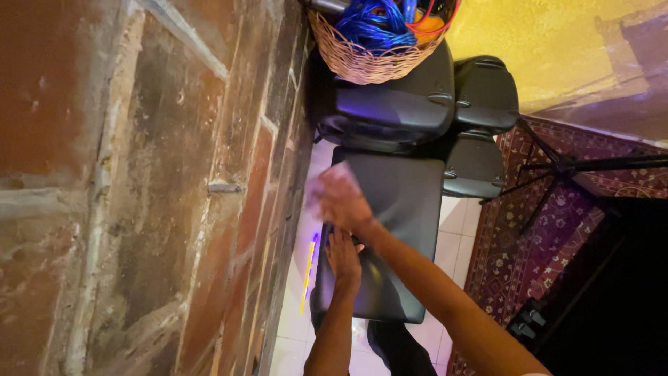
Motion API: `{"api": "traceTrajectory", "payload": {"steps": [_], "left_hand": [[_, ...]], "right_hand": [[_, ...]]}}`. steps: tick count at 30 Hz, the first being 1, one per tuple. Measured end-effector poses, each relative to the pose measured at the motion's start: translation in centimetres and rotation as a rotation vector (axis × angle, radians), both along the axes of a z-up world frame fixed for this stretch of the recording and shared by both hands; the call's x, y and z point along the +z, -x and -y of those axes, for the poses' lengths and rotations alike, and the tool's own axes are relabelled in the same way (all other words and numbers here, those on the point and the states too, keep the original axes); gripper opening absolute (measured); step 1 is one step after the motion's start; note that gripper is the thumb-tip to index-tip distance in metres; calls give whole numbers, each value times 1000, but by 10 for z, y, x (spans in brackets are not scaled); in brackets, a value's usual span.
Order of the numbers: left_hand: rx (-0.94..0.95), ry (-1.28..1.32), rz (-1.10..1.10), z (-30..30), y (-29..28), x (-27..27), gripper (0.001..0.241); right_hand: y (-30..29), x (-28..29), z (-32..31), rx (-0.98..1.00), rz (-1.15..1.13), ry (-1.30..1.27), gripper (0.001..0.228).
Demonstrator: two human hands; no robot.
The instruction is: The person wipes a stool, a music stand, a sound mixer, and a neon wall sign using a cloth.
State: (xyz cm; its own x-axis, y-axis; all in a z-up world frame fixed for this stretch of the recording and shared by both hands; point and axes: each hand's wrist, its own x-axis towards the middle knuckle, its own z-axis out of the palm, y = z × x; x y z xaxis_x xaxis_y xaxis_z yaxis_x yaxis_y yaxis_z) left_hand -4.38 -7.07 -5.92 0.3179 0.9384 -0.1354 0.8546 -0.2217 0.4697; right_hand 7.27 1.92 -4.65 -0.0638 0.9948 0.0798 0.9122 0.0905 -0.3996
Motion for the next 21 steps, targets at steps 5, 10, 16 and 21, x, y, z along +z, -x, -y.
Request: {"api": "traceTrajectory", "payload": {"steps": [5,10,16,21], "left_hand": [[13,135,-77,-4,-2,21,58],[16,245,-72,-11,-1,49,45],[-24,186,-17,-7,2,51,49],[-55,68,16,-5,8,38,51]], "right_hand": [[-13,9,-12,224,55,50,47],[-70,-4,-16,-257,-5,-128,51],[-135,2,67,-635,188,-46,56],[-115,-10,131,-871,-34,-94,60]]}}
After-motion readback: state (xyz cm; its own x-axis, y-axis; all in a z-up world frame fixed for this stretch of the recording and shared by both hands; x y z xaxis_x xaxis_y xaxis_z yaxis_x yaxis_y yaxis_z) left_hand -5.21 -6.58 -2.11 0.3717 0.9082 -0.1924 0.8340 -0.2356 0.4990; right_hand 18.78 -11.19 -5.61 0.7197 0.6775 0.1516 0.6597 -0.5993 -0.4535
